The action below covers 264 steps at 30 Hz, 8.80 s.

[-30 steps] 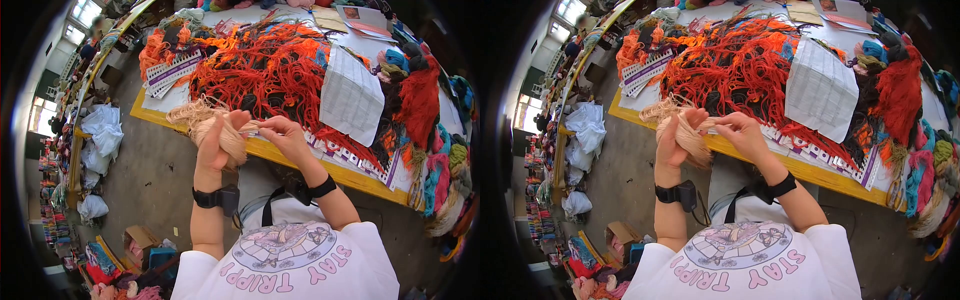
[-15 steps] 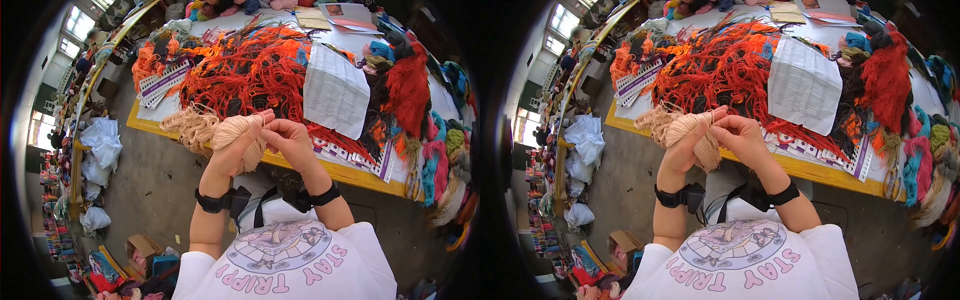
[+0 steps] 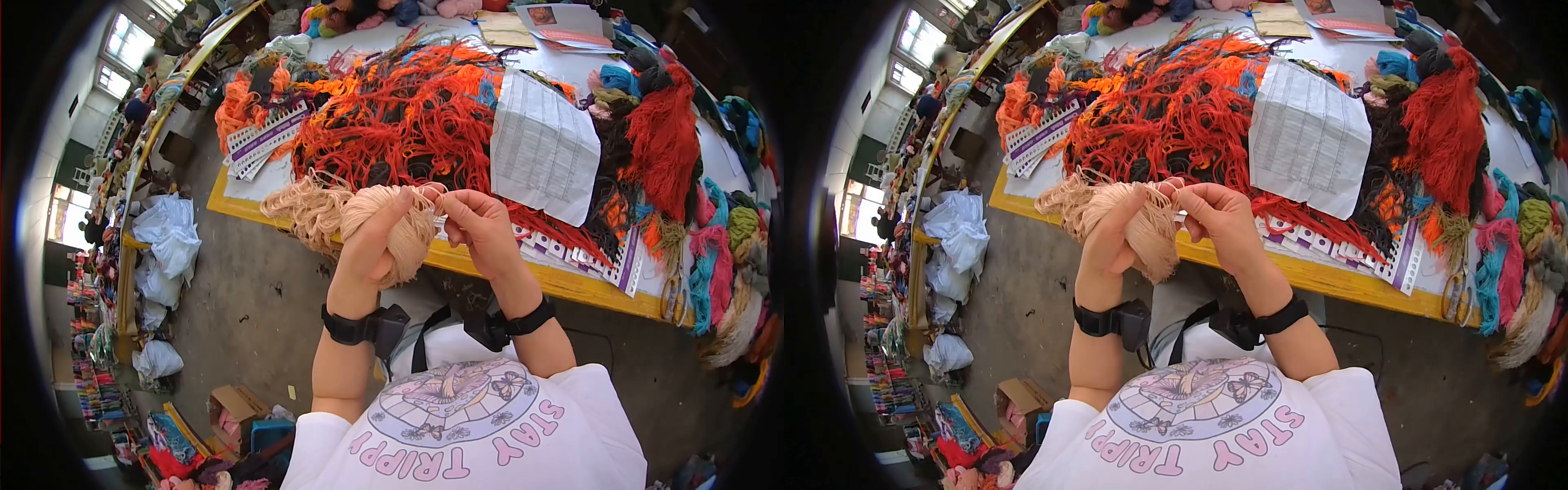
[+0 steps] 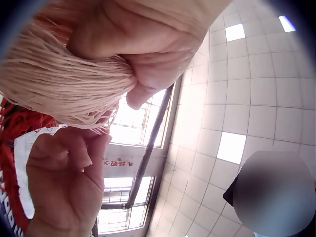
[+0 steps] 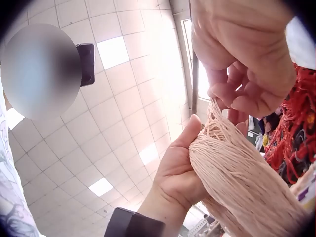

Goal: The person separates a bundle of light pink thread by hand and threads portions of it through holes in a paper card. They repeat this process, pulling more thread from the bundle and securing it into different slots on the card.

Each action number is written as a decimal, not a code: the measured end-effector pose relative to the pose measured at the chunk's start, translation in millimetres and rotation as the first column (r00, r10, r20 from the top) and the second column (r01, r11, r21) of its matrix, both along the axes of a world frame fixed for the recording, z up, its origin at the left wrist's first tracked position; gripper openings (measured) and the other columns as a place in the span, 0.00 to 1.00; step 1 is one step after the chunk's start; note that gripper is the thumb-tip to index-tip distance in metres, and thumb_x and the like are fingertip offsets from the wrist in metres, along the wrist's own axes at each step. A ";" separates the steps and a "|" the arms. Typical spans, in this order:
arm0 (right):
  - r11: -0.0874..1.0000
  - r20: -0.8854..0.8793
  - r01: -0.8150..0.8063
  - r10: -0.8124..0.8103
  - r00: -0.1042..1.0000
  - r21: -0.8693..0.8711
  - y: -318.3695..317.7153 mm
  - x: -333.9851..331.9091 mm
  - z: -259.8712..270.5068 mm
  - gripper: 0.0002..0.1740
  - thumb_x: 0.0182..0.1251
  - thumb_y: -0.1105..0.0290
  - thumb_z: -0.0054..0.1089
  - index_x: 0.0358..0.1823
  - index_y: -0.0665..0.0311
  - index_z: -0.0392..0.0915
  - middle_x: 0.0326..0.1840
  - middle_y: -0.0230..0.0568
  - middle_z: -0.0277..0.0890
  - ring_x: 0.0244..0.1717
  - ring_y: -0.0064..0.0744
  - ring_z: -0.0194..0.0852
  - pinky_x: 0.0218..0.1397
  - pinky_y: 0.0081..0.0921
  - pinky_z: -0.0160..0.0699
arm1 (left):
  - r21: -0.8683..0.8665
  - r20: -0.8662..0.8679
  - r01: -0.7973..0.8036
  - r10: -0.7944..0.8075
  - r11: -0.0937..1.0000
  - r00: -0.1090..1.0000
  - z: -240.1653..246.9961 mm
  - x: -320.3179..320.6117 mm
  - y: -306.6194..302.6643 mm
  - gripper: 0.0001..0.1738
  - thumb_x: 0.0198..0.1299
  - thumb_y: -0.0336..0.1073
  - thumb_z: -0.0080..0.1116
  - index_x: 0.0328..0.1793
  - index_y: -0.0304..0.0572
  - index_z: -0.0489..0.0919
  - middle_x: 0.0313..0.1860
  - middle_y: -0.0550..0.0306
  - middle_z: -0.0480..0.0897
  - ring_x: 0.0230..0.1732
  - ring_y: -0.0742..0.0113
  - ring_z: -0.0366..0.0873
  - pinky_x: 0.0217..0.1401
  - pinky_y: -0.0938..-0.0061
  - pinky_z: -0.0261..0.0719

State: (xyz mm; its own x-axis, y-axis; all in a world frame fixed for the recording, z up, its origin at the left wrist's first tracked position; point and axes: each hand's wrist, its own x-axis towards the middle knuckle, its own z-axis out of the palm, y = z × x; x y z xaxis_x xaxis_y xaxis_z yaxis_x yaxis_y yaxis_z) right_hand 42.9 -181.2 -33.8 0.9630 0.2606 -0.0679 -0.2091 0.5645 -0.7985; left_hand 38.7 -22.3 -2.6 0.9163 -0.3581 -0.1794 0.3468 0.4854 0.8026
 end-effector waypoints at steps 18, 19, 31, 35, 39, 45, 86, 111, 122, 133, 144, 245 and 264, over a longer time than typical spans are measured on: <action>0.968 0.132 0.089 -0.059 0.990 -0.236 -0.3 -3.5 6.6 0.06 0.56 0.73 0.62 0.31 0.69 0.79 0.25 0.27 0.75 0.27 0.12 0.68 0.30 0.13 0.68 | -0.020 -0.043 -0.039 0.039 0.999 0.998 4.8 1.5 -4.3 0.17 0.61 0.38 0.52 0.50 0.32 0.75 0.45 0.56 0.78 0.45 0.71 0.76 0.47 0.78 0.73; 0.959 0.167 0.098 -0.054 0.985 -0.265 2.6 -3.0 6.4 0.06 0.55 0.72 0.62 0.31 0.68 0.79 0.25 0.26 0.74 0.27 0.12 0.67 0.30 0.13 0.67 | -0.019 -0.031 -0.046 0.045 0.999 0.998 2.9 2.3 -4.3 0.17 0.61 0.39 0.52 0.50 0.32 0.75 0.45 0.56 0.78 0.45 0.71 0.76 0.47 0.78 0.73; 1.000 -0.126 0.016 -0.013 0.992 0.024 4.2 8.4 -0.9 0.09 0.57 0.65 0.61 0.32 0.63 0.79 0.23 0.23 0.72 0.24 0.09 0.62 0.25 0.11 0.60 | -0.111 -0.018 -0.022 0.020 0.994 1.000 0.3 2.2 -7.0 0.21 0.63 0.44 0.49 0.54 0.34 0.73 0.48 0.54 0.76 0.47 0.70 0.75 0.48 0.75 0.74; 0.966 0.034 0.003 0.006 0.999 -0.260 6.0 7.1 0.9 0.08 0.57 0.65 0.62 0.31 0.62 0.79 0.23 0.23 0.72 0.23 0.10 0.64 0.25 0.11 0.60 | -0.072 0.003 -0.027 0.028 0.997 1.000 -2.3 -0.3 -8.1 0.23 0.64 0.45 0.48 0.57 0.32 0.70 0.51 0.54 0.75 0.50 0.68 0.73 0.51 0.74 0.73; 0.981 0.025 -0.043 0.048 0.999 -0.190 5.1 5.7 -3.2 0.07 0.56 0.66 0.63 0.31 0.61 0.80 0.23 0.22 0.72 0.23 0.10 0.65 0.25 0.10 0.60 | -0.033 0.008 -0.024 0.024 0.999 1.000 -3.4 -1.5 -10.1 0.24 0.64 0.44 0.47 0.58 0.32 0.70 0.52 0.54 0.75 0.52 0.68 0.73 0.53 0.73 0.72; 0.998 -0.068 -0.047 0.045 0.997 -0.035 4.3 5.8 -9.5 0.06 0.55 0.66 0.63 0.31 0.59 0.80 0.24 0.21 0.73 0.23 0.09 0.65 0.24 0.10 0.61 | -0.082 0.010 -0.015 0.016 0.997 1.000 -0.5 -1.3 -7.5 0.24 0.65 0.46 0.46 0.57 0.32 0.70 0.48 0.54 0.77 0.48 0.67 0.75 0.51 0.73 0.73; 0.952 0.080 0.296 -0.290 0.954 -0.083 -202.2 40.7 -18.3 0.14 0.69 0.58 0.44 0.44 0.61 0.68 0.23 0.23 0.57 0.23 0.12 0.58 0.24 0.16 0.68 | -0.289 -0.195 -0.452 0.410 0.844 0.891 -59.9 -26.4 119.9 0.15 0.62 0.46 0.47 0.26 0.49 0.67 0.23 0.66 0.65 0.22 0.76 0.61 0.28 0.79 0.66; 0.607 0.181 0.125 0.030 0.983 -0.785 -6.5 41.4 -75.8 0.10 0.58 0.69 0.54 0.36 0.68 0.76 0.26 0.49 0.76 0.30 0.42 0.76 0.34 0.32 0.72 | 0.891 0.321 -0.269 -0.089 0.365 0.943 -146.3 48.9 -11.1 0.13 0.58 0.42 0.49 0.36 0.41 0.76 0.31 0.49 0.78 0.36 0.53 0.75 0.41 0.63 0.71; 0.509 0.245 0.239 -0.057 0.968 -0.827 0.6 36.5 -77.4 0.11 0.52 0.66 0.57 0.32 0.66 0.78 0.26 0.48 0.76 0.28 0.42 0.76 0.33 0.32 0.73 | 0.509 -0.351 0.065 0.138 0.858 0.926 -94.8 46.0 -1.1 0.13 0.59 0.42 0.53 0.34 0.41 0.79 0.26 0.60 0.79 0.21 0.77 0.72 0.24 0.81 0.72; 0.533 0.380 0.313 0.017 0.925 -0.786 -1.0 33.7 -82.8 0.08 0.55 0.70 0.57 0.31 0.68 0.79 0.28 0.40 0.74 0.27 0.28 0.73 0.31 0.23 0.70 | 0.281 -0.364 0.108 0.002 0.954 0.931 -115.0 43.3 5.6 0.07 0.59 0.37 0.55 0.35 0.43 0.78 0.22 0.65 0.76 0.22 0.78 0.72 0.25 0.83 0.71; 0.571 0.215 0.129 0.085 0.973 -0.811 -5.8 40.1 -72.4 0.11 0.52 0.69 0.52 0.33 0.66 0.81 0.30 0.50 0.77 0.32 0.44 0.76 0.37 0.32 0.73 | 0.768 0.100 -0.013 -0.100 0.640 0.990 -120.8 43.8 5.0 0.09 0.56 0.39 0.56 0.35 0.41 0.76 0.26 0.64 0.76 0.26 0.75 0.71 0.29 0.78 0.70; 0.998 0.221 0.030 -0.016 0.975 -0.060 9.1 20.7 38.1 0.08 0.61 0.68 0.58 0.34 0.66 0.78 0.21 0.26 0.72 0.19 0.10 0.62 0.20 0.09 0.60 | 0.056 0.118 -0.059 0.052 0.997 0.992 51.7 1.3 4.6 0.26 0.65 0.50 0.43 0.56 0.33 0.71 0.44 0.55 0.79 0.44 0.70 0.76 0.46 0.75 0.75; 0.981 0.206 0.094 -0.058 0.977 -0.171 6.8 11.5 40.1 0.11 0.64 0.65 0.54 0.34 0.66 0.80 0.23 0.27 0.74 0.21 0.11 0.65 0.21 0.10 0.60 | 0.007 0.113 -0.016 0.015 1.000 0.993 40.1 1.3 6.8 0.30 0.65 0.54 0.39 0.57 0.32 0.69 0.52 0.51 0.74 0.45 0.62 0.76 0.46 0.69 0.77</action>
